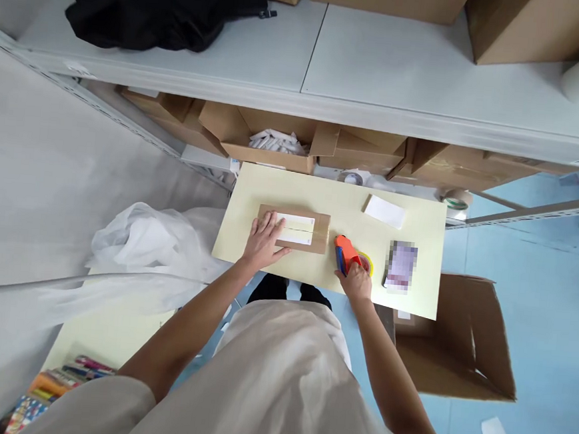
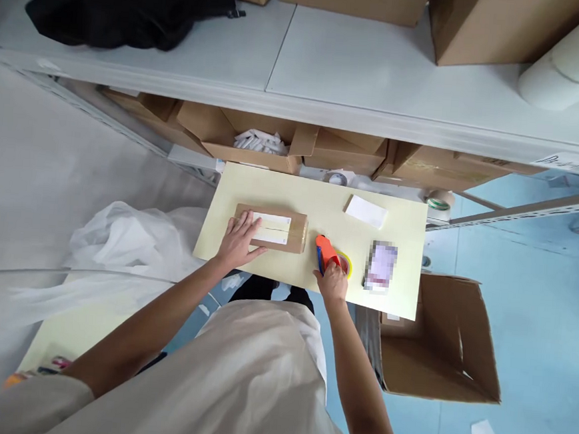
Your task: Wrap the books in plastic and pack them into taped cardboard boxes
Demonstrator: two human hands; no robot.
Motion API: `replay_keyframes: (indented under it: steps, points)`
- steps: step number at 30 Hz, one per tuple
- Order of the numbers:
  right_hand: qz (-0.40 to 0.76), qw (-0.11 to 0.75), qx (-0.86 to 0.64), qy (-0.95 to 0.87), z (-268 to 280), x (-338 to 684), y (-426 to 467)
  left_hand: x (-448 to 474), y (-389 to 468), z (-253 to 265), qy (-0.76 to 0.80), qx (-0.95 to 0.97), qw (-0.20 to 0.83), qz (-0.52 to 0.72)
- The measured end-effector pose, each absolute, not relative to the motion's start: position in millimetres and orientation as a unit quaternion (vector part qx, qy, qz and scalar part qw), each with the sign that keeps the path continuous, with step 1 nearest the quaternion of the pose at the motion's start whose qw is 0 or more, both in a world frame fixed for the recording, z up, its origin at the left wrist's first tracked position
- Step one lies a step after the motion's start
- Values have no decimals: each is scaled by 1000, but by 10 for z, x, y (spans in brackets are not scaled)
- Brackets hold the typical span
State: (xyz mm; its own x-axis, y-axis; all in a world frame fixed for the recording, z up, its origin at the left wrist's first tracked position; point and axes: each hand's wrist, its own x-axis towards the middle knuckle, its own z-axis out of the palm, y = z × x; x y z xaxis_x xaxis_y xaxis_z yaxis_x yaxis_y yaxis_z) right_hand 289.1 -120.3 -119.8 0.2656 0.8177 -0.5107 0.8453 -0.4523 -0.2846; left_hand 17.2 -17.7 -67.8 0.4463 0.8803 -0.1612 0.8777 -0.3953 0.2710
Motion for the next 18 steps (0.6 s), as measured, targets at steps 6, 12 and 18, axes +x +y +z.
replay_keyframes:
  steps: [6, 12, 18]
  points:
    - [-326, -86, 819, 464, -1007, 3044, -1029, 155, -151, -729, 522, 842, 137, 7]
    - [-373, -367, 707, 475, -152, 3295, -497, 117, -229, -823, 522, 841, 130, 54]
    - [-398, -187, 648, 623, 195, 2722, 197, 90, -257, -803, 529, 828, 161, 89]
